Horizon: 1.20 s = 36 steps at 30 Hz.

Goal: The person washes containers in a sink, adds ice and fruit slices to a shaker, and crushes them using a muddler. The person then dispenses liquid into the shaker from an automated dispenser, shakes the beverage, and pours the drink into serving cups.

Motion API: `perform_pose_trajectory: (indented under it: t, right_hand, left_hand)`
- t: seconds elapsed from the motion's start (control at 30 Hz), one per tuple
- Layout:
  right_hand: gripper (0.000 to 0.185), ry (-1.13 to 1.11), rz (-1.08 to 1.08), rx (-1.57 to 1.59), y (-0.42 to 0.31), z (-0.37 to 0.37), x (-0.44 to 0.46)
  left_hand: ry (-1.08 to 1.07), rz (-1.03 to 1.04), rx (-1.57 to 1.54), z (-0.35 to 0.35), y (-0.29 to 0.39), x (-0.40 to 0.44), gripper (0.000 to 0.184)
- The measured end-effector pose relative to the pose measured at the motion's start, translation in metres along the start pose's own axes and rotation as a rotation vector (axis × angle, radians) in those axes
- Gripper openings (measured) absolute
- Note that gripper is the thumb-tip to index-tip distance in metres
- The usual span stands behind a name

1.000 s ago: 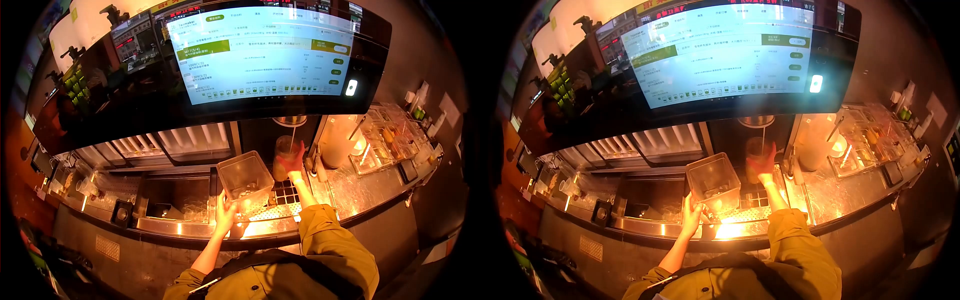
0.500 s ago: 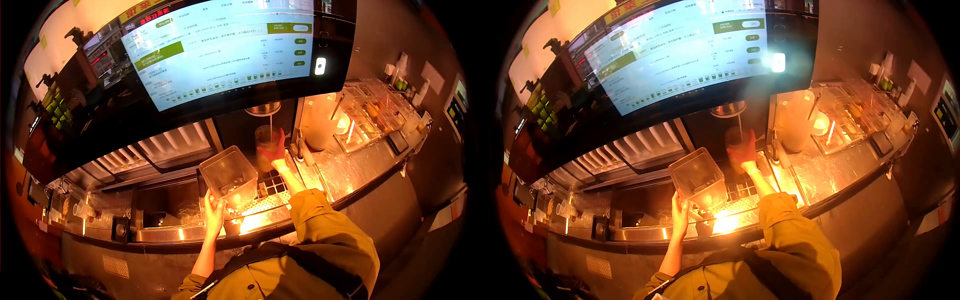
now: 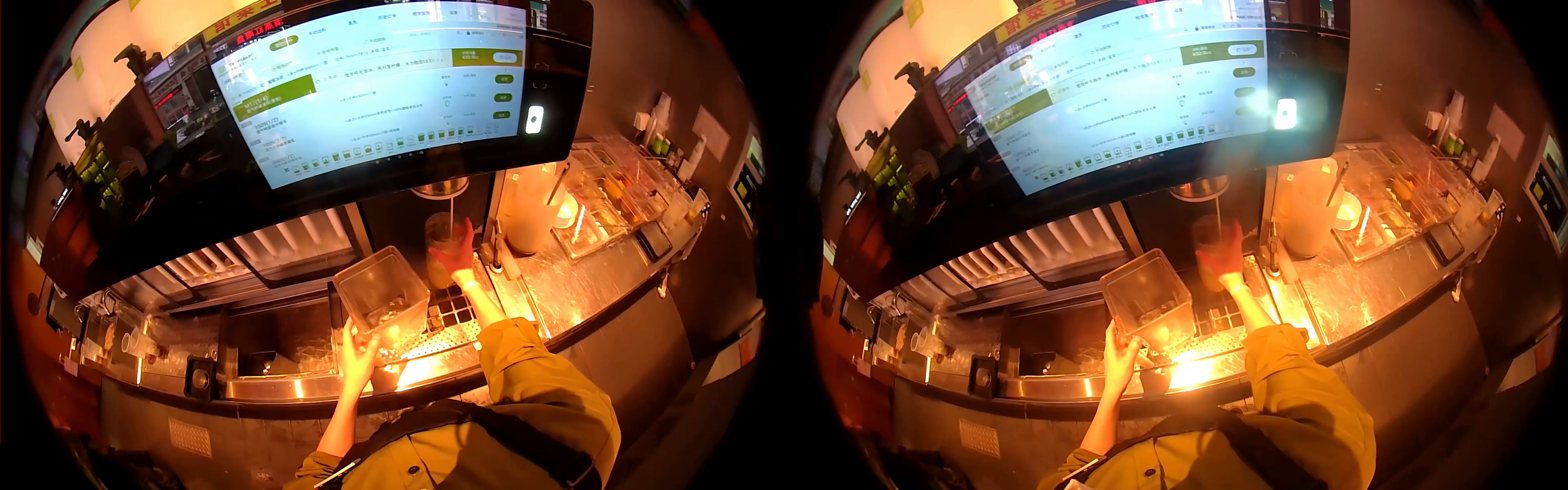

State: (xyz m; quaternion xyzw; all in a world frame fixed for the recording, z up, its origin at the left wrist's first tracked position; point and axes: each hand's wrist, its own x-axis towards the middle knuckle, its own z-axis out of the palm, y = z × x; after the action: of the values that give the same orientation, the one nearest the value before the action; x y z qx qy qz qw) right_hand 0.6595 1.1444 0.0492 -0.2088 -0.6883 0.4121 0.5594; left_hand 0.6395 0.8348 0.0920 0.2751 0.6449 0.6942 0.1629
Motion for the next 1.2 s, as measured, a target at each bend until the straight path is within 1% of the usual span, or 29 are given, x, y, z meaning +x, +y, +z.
perform_pose_trajectory:
  t: [0.1, 0.2, 0.3, 0.4, 0.5, 0.6, 0.7, 0.73, 0.83, 0.87, 0.9, 0.93, 0.97, 1.03, 1.07, 1.1, 1.17, 1.2]
  right_hand:
    - [0.105, -0.01, -0.005, 0.014, 0.002, 0.001, 0.0]
    - [0.105, -0.007, -0.035, -0.028, 0.0, -0.001, 0.0]
    - [0.104, -0.036, -0.021, 0.085, -0.011, -0.001, 0.0]
    - [0.104, -0.033, -0.013, 0.088, -0.009, -0.003, 0.0]
    - [0.104, -0.024, -0.01, -0.022, 0.0, -0.004, 0.0]
    - [0.103, -0.01, -0.038, 0.073, 0.005, -0.002, 0.001]
    - [0.103, 0.013, 0.017, 0.076, 0.01, -0.009, 0.0]
    - [0.104, 0.035, -0.038, 0.134, 0.008, -0.012, -0.002]
    - [0.101, 0.073, -0.042, 0.265, -0.012, -0.032, -0.012]
    - [0.1, 0.085, -0.042, 0.307, -0.013, -0.041, -0.02]
    - [0.102, -0.001, 0.121, -0.092, 0.037, -0.053, -0.035]
    - [0.103, -0.007, 0.113, -0.07, 0.03, -0.055, -0.037]
    - [0.104, -0.011, 0.108, -0.051, 0.016, -0.063, -0.041]
    - [0.105, 0.002, 0.107, -0.024, -0.038, -0.089, -0.049]
    - [0.105, 0.016, 0.106, -0.013, -0.057, -0.102, -0.053]
    - [0.105, -0.008, 0.145, 0.013, -0.068, -0.113, -0.058]
    - [0.106, -0.074, 0.219, 0.078, -0.084, -0.128, -0.068]
    - [0.107, -0.068, 0.224, 0.11, -0.09, -0.133, -0.074]
  left_hand:
    - [-0.037, -0.075, 0.083, -0.001, 0.011, -0.003, 0.059]
    - [-0.04, -0.055, 0.024, 0.001, 0.013, -0.004, 0.059]
    - [-0.055, -0.07, 0.046, 0.001, 0.018, -0.003, 0.059]
    - [-0.06, -0.075, 0.009, 0.001, 0.023, -0.005, 0.059]
    - [-0.046, -0.088, -0.041, 0.0, 0.013, -0.004, 0.058]
    - [-0.076, -0.135, -0.059, -0.003, 0.009, -0.001, 0.058]
    - [-0.028, -0.013, -0.1, 0.004, 0.016, 0.002, 0.057]
    - [0.017, 0.001, -0.101, 0.007, 0.019, 0.004, 0.053]
    - [0.007, -0.033, -0.012, 0.007, 0.028, 0.015, 0.049]
    - [0.004, -0.007, -0.016, 0.01, 0.03, 0.022, 0.047]
    - [0.002, 0.018, -0.02, 0.012, 0.031, 0.03, 0.045]
    - [0.002, 0.044, -0.025, 0.014, 0.028, 0.035, 0.044]
    - [0.029, 0.044, 0.041, 0.012, 0.013, 0.045, 0.041]
    - [0.057, 0.039, 0.173, 0.008, -0.024, 0.067, 0.036]
    - [-0.006, -0.013, 0.199, 0.013, -0.007, 0.072, 0.026]
    - [0.001, 0.027, 0.157, 0.02, -0.001, 0.076, 0.026]
    - [-0.012, 0.037, 0.179, 0.028, -0.005, 0.084, 0.028]
    - [-0.015, -0.019, 0.165, 0.034, -0.003, 0.084, 0.03]
